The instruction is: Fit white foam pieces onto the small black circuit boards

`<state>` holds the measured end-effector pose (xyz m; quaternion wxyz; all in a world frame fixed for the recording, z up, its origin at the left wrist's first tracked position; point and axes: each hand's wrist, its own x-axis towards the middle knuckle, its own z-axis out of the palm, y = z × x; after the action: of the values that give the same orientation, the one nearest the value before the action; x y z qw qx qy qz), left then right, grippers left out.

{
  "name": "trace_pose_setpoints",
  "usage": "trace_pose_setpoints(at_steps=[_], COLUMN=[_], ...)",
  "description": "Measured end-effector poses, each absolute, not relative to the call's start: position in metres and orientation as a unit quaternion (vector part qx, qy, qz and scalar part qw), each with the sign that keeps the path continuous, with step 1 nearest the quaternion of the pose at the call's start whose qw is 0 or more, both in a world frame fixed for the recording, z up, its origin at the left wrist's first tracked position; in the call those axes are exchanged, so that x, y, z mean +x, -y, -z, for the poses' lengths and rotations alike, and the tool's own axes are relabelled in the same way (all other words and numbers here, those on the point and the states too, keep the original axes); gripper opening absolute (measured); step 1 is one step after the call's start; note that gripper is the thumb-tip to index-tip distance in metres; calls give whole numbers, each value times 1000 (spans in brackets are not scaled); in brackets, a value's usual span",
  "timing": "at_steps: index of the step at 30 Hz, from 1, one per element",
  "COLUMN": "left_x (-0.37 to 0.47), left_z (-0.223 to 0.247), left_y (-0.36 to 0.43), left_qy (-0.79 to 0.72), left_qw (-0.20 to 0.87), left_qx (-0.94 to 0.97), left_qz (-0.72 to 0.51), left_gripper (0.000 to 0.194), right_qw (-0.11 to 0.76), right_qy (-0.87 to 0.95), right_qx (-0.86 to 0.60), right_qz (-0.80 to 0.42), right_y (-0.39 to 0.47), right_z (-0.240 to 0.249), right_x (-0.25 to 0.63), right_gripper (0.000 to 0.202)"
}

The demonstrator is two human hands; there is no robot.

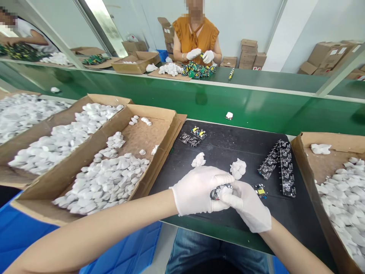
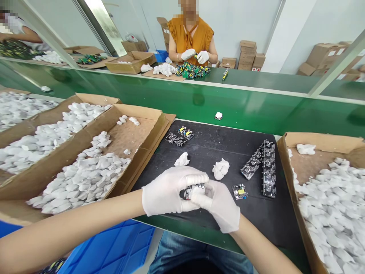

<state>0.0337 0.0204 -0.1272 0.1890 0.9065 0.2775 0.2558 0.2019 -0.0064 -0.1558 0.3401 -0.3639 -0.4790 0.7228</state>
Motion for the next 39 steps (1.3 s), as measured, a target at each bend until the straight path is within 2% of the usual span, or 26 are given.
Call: trace_pose_setpoints(at_steps=[5, 10, 15, 20, 25, 31, 34, 39], left_x=[32, 31, 33, 32, 30, 37, 42, 44], left_z=[126, 120, 120, 126, 130, 127, 129, 135], left_y=[-20, -17, -21, -26, -24, -12, -6, -4], left_qy=[-264, -271, -285, -266, -276, -331, -330, -347], left_qw=[125, 112, 192, 313, 304, 224, 218, 201], left_qx=[928, 930, 914, 859, 850, 869, 868, 858], left_qz=[-229, -220, -213, -305, -329, -293, -300, -320], left_gripper=[17, 22, 28, 37, 61, 21, 17, 19], right_qw=[330, 330, 361, 357, 371, 369, 371, 362], right_qy=[513, 510, 497, 427, 375, 381, 431, 470], right_qx=[-370, -365, -367, -290, -281, -269, -301, -306], right_qz=[-701, -705, -698, -779, -802, -804, -765, -745], right_y=[6, 9, 7, 6, 6, 5, 7, 8], right_z=[148, 144, 152, 152, 149, 155, 157, 159], right_x=[202, 201, 203, 203, 198, 199, 199, 199], right_gripper=[24, 26, 28, 33, 23, 29, 31, 23])
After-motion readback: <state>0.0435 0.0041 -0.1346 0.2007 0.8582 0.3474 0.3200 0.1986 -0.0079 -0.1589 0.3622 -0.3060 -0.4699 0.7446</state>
